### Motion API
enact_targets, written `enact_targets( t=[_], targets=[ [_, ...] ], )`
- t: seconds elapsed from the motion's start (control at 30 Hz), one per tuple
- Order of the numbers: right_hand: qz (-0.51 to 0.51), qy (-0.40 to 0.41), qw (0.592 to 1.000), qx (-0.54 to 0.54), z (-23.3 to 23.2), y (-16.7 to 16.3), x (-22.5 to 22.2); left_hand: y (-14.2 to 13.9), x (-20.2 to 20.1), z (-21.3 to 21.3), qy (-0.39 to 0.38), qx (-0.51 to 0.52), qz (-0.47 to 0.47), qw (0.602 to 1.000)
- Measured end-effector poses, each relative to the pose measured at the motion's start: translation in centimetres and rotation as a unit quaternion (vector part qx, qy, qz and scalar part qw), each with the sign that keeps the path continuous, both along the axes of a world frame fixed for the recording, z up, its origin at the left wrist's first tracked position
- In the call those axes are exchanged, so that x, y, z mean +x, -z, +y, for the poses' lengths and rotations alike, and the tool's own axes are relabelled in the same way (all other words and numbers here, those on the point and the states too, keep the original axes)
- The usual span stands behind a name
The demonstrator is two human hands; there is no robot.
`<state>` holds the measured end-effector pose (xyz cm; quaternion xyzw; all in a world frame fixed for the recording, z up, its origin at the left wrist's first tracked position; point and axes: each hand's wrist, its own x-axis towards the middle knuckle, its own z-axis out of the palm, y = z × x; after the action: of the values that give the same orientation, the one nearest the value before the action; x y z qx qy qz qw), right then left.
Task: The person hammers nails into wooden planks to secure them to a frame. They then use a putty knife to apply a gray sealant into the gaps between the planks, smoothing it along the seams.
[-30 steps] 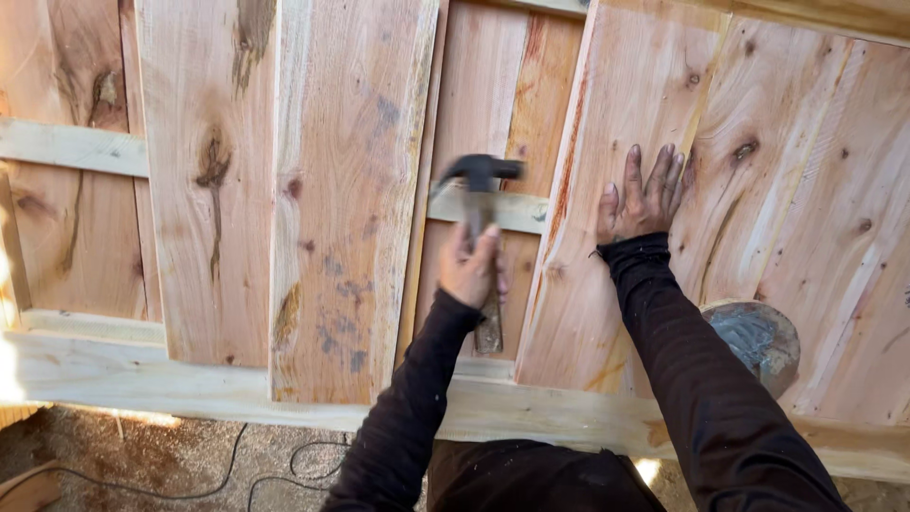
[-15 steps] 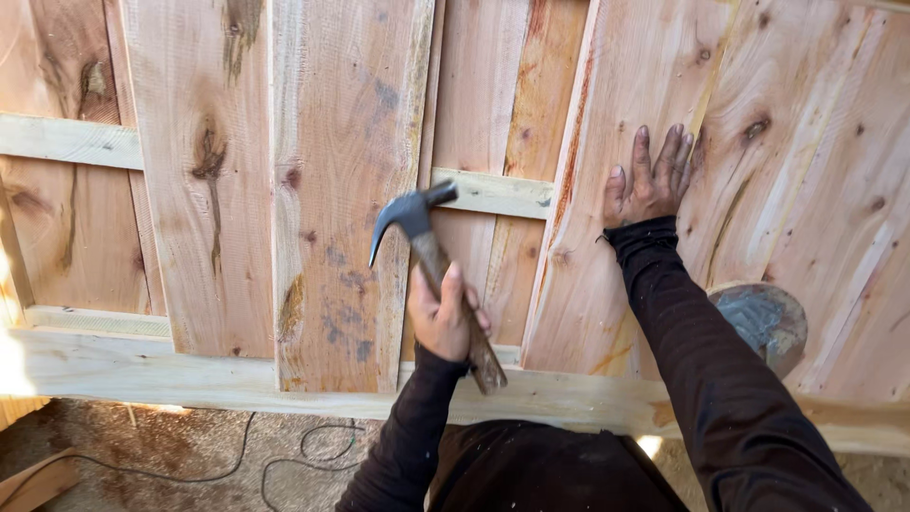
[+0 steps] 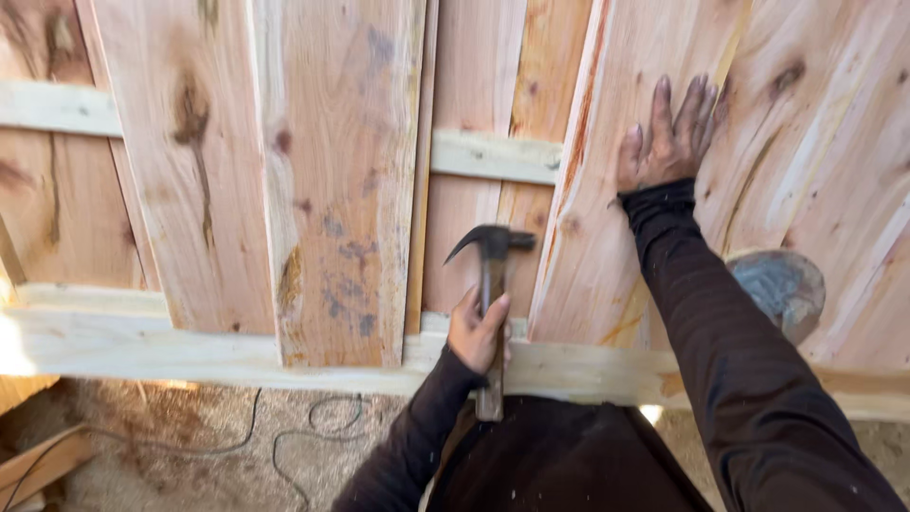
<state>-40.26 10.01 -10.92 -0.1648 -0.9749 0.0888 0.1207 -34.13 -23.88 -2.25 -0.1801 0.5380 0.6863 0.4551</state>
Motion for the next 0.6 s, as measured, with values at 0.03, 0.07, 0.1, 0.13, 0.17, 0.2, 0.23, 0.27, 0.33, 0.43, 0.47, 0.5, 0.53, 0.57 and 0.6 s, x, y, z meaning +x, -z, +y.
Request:
enact_targets(
  t=[0.03, 0.07, 0.1, 0.13, 0.17, 0.2, 0.23, 0.27, 0.33, 0.43, 0.47, 0.5, 0.53, 0.57, 0.6],
  targets=[
    [-0.001, 0.006, 1.000, 0.014, 0.0, 0.1, -0.1, 0.1, 0.2, -0.2, -0.045, -0.001, 0.024, 0.999],
    [-0.003, 0.007, 1.000, 0.005, 0.1, 0.1, -0.2, 0.2, 0.4, -0.3, -0.086, -0.008, 0.034, 0.996],
    [-0.007, 0.010, 1.000, -0.004, 0.1, 0.2, -0.2, 0.3, 0.6, -0.5, -0.124, -0.016, 0.042, 0.991],
    [0.000, 0.009, 1.000, -0.010, 0.3, 0.2, -0.3, 0.4, 0.7, -0.6, -0.086, -0.023, -0.004, 0.996],
    [0.028, -0.002, 1.000, 0.005, 0.3, 0.2, -0.3, 0.5, 0.9, -0.8, -0.053, -0.024, -0.043, 0.997],
    [0.052, -0.009, 0.998, 0.027, 0.4, 0.0, -0.3, 0.5, 1.0, -1.0, -0.015, -0.017, -0.085, 0.996],
    [0.044, -0.003, 0.999, 0.020, 0.3, -0.3, -0.3, 0.6, 1.1, -1.2, 0.000, -0.014, -0.064, 0.998],
    [0.041, 0.009, 0.999, 0.015, 0.0, -0.6, -0.4, 0.6, 1.2, -1.5, 0.018, -0.007, -0.036, 0.999],
    [0.046, 0.014, 0.999, 0.023, -0.7, -1.5, -0.9, 0.5, 1.5, -2.3, 0.073, -0.052, 0.020, 0.996],
    [0.055, 0.045, 0.997, 0.022, -1.5, -2.9, -2.1, 0.4, 2.6, -3.9, 0.147, -0.237, 0.217, 0.936],
    [0.074, 0.053, 0.996, 0.020, -1.1, -3.4, -2.3, 0.4, 3.1, -4.3, 0.179, -0.288, 0.290, 0.895],
    [0.071, 0.030, 0.995, -0.065, -0.2, -3.9, -2.1, 0.4, 3.6, -4.6, 0.206, -0.334, 0.324, 0.861],
    [0.066, 0.006, 0.986, -0.151, 1.4, -4.6, -1.5, 0.5, 4.2, -4.9, 0.231, -0.381, 0.355, 0.822],
    [0.057, -0.022, 0.970, -0.237, 3.5, -5.3, -0.4, 0.6, 4.7, -5.0, 0.251, -0.419, 0.329, 0.809],
    [0.076, 0.040, 0.974, -0.208, 6.5, -5.6, 1.4, 0.8, 5.3, -5.1, 0.267, -0.458, 0.300, 0.793]
  ],
)
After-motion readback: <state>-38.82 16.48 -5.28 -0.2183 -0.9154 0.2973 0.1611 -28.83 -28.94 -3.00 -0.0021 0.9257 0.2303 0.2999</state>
